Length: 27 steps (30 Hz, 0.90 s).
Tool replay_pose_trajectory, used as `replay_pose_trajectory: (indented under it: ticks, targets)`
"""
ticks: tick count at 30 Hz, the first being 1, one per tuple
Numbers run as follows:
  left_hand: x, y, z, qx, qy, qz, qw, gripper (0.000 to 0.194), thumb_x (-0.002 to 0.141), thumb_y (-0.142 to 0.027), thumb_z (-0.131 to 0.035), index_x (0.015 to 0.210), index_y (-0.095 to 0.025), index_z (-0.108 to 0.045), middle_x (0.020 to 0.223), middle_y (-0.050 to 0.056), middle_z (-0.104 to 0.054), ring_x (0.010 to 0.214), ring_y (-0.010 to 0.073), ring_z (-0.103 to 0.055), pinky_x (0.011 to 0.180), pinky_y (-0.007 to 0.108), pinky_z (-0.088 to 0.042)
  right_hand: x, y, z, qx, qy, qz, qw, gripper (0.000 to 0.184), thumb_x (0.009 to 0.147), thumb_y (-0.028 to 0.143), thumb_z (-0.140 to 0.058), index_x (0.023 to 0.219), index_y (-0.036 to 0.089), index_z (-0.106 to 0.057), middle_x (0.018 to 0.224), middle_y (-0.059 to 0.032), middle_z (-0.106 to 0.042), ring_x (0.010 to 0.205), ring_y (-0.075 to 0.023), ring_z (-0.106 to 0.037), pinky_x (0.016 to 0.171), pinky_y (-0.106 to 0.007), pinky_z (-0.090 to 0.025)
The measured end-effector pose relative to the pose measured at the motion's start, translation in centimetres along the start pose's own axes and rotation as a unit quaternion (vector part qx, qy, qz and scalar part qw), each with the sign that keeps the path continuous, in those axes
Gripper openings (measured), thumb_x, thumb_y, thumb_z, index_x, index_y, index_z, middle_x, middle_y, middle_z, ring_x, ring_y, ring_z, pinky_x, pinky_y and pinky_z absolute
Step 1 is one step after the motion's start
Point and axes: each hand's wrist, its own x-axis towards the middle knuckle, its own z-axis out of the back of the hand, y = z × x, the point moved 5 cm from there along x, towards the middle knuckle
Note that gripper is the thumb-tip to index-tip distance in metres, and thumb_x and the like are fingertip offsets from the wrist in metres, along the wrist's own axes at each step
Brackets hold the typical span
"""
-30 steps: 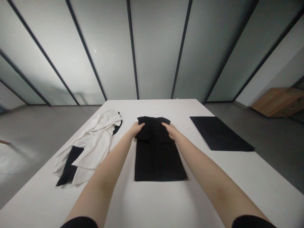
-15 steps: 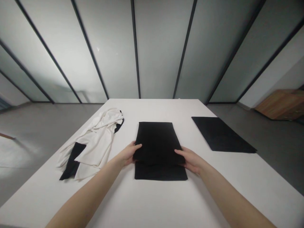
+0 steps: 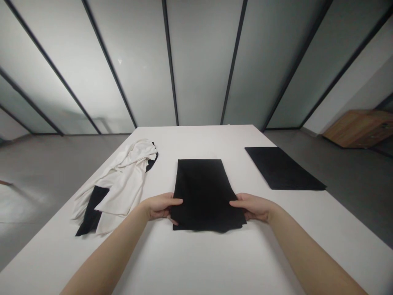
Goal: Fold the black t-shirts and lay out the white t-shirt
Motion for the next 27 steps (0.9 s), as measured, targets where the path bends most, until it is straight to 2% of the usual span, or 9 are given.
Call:
replay_pose_trajectory:
  ticks: [3,7,10,13,15,19,22,24,27]
  targets:
    - [-0.3,0.5,0.1,0.058,0.033,0.027,0.997,0.055,0.08,-0.054,-0.09,0.115,-0.014,-0.076,0.105,0.018,-0.082,0.081,0.027,-0.08,0.062,0.032,-0.065,0.4,-0.1,-0.5,-0.001,0.003,-0.012,1.0,0.043,0.077,0.049,-0.09,0.102,0.018,-0.073,0.086,-0.0078,-0.077,0.074,-0.0201,-0.075,0.061,-0.026,-0.059]
    - [-0.6,1.4,0.1,0.157,0.081,0.092,0.98,0.053,0.08,-0.065,-0.085,0.095,-0.015,-0.077,0.082,0.016,-0.081,0.06,0.0219,-0.074,0.051,0.028,-0.059,0.2,0.2,-0.6,-0.04,0.005,-0.014,0.999,0.041,0.076,0.052,-0.088,0.092,0.018,-0.072,0.074,-0.0063,-0.075,0.063,-0.018,-0.07,0.053,-0.024,-0.054]
    - [-1.3,1.3,0.4,0.258,0.114,0.134,0.95,0.057,0.082,-0.074,-0.077,0.08,-0.017,-0.077,0.074,0.015,-0.078,0.056,0.0226,-0.072,0.047,0.029,-0.055,0.0,-0.2,0.7,-0.125,0.006,-0.056,0.991,0.046,0.079,0.063,-0.082,0.084,0.019,-0.068,0.065,-0.0078,-0.072,0.052,-0.0164,-0.066,0.045,-0.023,-0.049]
    - [-2.2,0.2,1.2,0.376,0.102,0.152,0.908,0.063,0.085,-0.079,-0.068,0.064,-0.02,-0.072,0.06,0.011,-0.071,0.048,0.022,-0.064,0.044,0.031,-0.049,0.1,-0.3,2.7,-0.215,-0.056,-0.081,0.972,0.048,0.081,0.067,-0.078,0.078,0.022,-0.062,0.063,-0.0079,-0.071,0.045,-0.0158,-0.061,0.038,-0.023,-0.041]
    - [-2.3,-1.3,1.7,0.438,0.05,0.094,0.892,0.066,0.088,-0.078,-0.064,0.056,-0.021,-0.065,0.051,0.006,-0.063,0.043,0.0176,-0.056,0.046,0.029,-0.044,0.2,0.8,3.7,-0.251,-0.157,-0.02,0.955,0.043,0.085,0.062,-0.075,0.077,0.024,-0.059,0.064,-0.0064,-0.07,0.046,-0.0155,-0.058,0.04,-0.025,-0.04]
    - [-1.7,-4.9,1.6,0.476,-0.184,-0.178,0.841,0.059,0.094,-0.068,-0.059,0.058,-0.021,-0.053,0.053,-0.001,-0.053,0.052,0.0131,-0.047,0.056,0.026,-0.036,-0.5,4.2,2.5,-0.296,-0.357,0.202,0.863,0.024,0.095,0.049,-0.064,0.085,0.027,-0.062,0.077,-0.0058,-0.071,0.069,-0.0217,-0.065,0.066,-0.034,-0.054]
    - [-1.2,-5.3,0.1,0.484,-0.285,-0.299,0.771,0.048,0.099,-0.059,-0.051,0.068,-0.022,-0.055,0.066,0.001,-0.057,0.067,0.0169,-0.052,0.065,0.028,-0.039,-0.3,5.2,-1.3,-0.337,-0.332,0.326,0.818,0.016,0.097,0.042,-0.06,0.095,0.028,-0.068,0.097,-0.0082,-0.075,0.095,-0.0277,-0.069,0.09,-0.043,-0.057]
    - [-0.3,-4.6,-1.3,0.527,-0.264,-0.31,0.746,0.041,0.1,-0.051,-0.051,0.072,-0.023,-0.058,0.073,0.003,-0.061,0.073,0.0192,-0.056,0.072,0.03,-0.041,0.2,5.1,-3.9,-0.382,-0.272,0.371,0.802,0.018,0.098,0.037,-0.06,0.106,0.027,-0.073,0.115,-0.0102,-0.075,0.114,-0.0303,-0.067,0.105,-0.049,-0.053]
    - [0.9,-3.8,-2.9,0.596,-0.211,-0.281,0.722,0.035,0.098,-0.047,-0.057,0.073,-0.024,-0.062,0.074,0.005,-0.064,0.075,0.0211,-0.059,0.074,0.031,-0.042,1.1,4.2,-6.5,-0.453,-0.205,0.366,0.787,0.036,0.098,0.034,-0.064,0.132,0.026,-0.073,0.148,-0.0108,-0.065,0.145,-0.0329,-0.052,0.123,-0.056,-0.04]
